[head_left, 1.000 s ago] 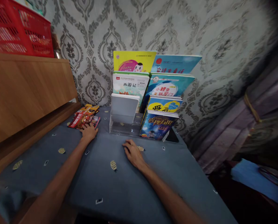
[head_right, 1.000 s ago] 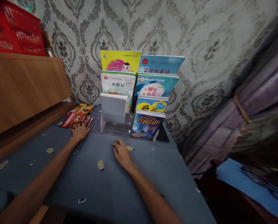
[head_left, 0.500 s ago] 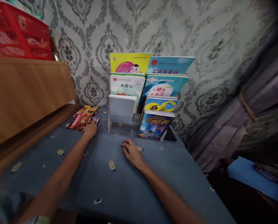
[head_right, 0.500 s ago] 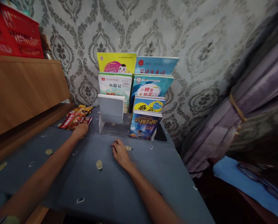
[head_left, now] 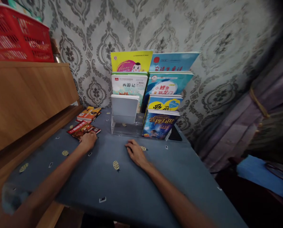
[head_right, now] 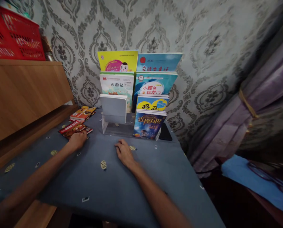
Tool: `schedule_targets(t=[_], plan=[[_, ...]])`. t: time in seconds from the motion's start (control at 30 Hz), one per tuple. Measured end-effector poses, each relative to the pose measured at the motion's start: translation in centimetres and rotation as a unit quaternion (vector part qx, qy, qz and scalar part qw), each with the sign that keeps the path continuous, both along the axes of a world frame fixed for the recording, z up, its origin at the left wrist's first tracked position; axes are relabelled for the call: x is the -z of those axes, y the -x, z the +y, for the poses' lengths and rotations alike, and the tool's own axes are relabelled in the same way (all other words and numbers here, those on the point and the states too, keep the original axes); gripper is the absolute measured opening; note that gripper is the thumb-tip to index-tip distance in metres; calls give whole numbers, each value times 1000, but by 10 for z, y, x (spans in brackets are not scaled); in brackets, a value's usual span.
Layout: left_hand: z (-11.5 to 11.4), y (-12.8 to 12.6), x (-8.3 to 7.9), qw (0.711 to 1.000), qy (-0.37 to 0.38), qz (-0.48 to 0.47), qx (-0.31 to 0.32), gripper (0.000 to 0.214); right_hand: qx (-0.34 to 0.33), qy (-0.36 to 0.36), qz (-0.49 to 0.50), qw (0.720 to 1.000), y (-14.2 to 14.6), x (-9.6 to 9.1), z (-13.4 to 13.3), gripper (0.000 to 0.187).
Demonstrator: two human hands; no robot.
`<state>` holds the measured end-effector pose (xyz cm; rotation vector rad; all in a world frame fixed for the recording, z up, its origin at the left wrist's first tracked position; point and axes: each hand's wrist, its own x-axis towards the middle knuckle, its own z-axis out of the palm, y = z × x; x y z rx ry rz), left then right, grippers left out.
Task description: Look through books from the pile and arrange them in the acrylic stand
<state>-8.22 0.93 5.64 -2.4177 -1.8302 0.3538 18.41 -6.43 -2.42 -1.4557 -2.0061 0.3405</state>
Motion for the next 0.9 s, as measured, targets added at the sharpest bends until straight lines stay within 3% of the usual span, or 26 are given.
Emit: schedule_targets(t=[0.13, 0.23, 0.33, 0.53, 0.67, 0.9], plan=[[-60, -13, 0, 998, -1, 8, 61, 45, -8, 0, -1, 1000, -1, 0, 0, 31], [-82, -20, -2, 981, 13, -52, 185, 31, -11, 3, -5, 1000, -1, 1, 1, 31], [-69, -12, 2, 971, 0, -139, 194, 28, -8, 0, -7, 1000, -1, 1, 0, 31], [-9, 36, 40, 983, -123, -138, -7, 39, -7, 2, -9, 1000, 0, 0, -2, 31], [6, 53, 60, 978, -140, -154, 1, 44, -5, 2, -7, 1000, 0, 0, -1, 31], [7, 52, 67, 974, -164, -155, 9, 44, -3, 3, -7, 1000, 3, -2, -1, 30]])
